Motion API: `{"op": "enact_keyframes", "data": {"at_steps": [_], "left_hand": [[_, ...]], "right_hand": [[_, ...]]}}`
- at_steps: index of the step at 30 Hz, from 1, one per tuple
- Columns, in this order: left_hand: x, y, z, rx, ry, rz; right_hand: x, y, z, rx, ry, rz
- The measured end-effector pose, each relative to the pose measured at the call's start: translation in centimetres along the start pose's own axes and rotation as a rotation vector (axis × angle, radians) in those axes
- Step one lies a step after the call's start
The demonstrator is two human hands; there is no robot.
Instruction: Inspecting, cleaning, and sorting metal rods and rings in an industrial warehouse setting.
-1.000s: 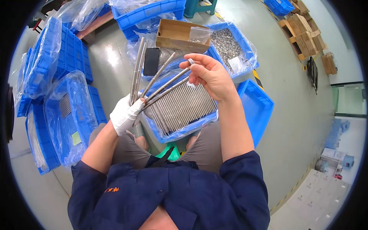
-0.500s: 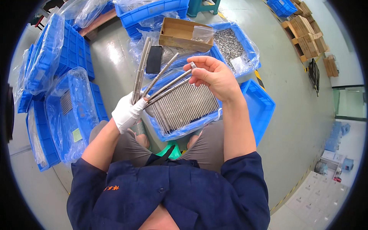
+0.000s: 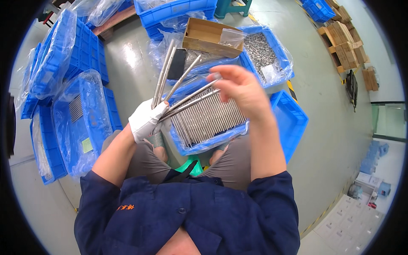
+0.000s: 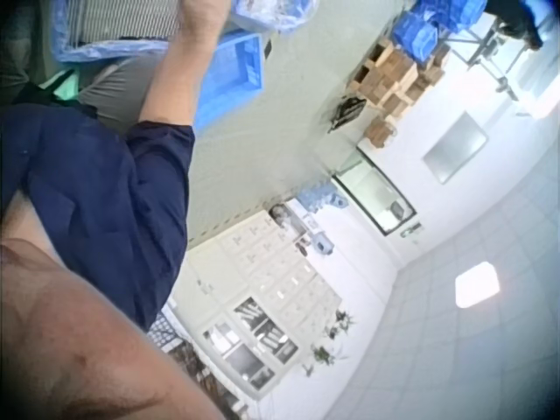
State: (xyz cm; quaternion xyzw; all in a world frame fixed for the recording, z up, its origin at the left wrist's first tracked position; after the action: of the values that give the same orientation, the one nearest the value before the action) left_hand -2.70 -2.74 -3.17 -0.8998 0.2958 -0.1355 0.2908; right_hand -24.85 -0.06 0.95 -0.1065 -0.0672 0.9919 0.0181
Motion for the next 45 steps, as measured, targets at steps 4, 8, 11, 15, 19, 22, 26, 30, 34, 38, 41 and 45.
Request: {"op": "enact_keyframes", "data": {"at_steps": [4,8,11,15,19,22,26,30,34,38,41,45], "left_hand": [[-0.8,-0.2,0.4,-0.044,0.004,0.184],[-1.9,-0.9,-0.1,0.025,-0.038,0.327],[-2.0,-0.8,-0.2,0.018,-0.027,0.360],[-1.9,-0.8,0.3,0.041,-0.007,0.334],[-2.4,-0.9,0.0,-0.005,-0.060,0.353],[-2.2,-1.0,0.0,-0.008,-0.117,0.381],[-1.8,-1.1,-0.3,-0.051,-0.115,0.346],[-2.0,-1.6,0.0,0.046,-0.039,0.499],[-2.6,-2.1,1.0,0.104,-0.011,0.580],[-3.0,-1.9,1.0,0.109,0.022,0.624],[-2.8,-2.0,0.8,0.106,0.057,0.652],[-2.7,-2.3,0.6,0.103,0.065,0.625]], "right_hand": [[3.2,1.7,-0.4,-0.005,0.140,-0.047],[2.1,1.7,-1.2,-0.013,0.261,0.126],[2.0,1.4,-1.0,0.002,0.296,0.195],[1.9,1.0,-0.1,-0.034,0.045,0.152],[-1.0,0.7,-1.7,-0.129,0.063,0.229],[-3.9,0.3,-4.0,-0.213,0.274,0.277],[-2.7,0.6,-3.4,-0.141,0.102,0.241],[3.6,1.4,-0.3,0.168,0.345,0.206],[2.5,3.1,-3.3,-0.098,0.298,0.073],[2.0,2.7,-3.5,-0.117,0.420,0.202],[1.6,2.4,-3.1,-0.100,0.486,0.267],[1.9,1.9,-2.2,-0.103,0.311,0.228]]}}
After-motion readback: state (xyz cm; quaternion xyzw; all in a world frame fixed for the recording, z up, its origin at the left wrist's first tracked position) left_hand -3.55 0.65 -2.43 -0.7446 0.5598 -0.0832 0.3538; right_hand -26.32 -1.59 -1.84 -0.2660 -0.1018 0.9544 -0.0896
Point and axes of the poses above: each hand's wrist, its own y-axis towards the middle knuckle, its own x-axis out of the back of the hand, z = x × y, the point moved 4 cm from there along y, towards the middle knuckle, and after that the axes turned 2 degrees about x, right-handed, at the moved point
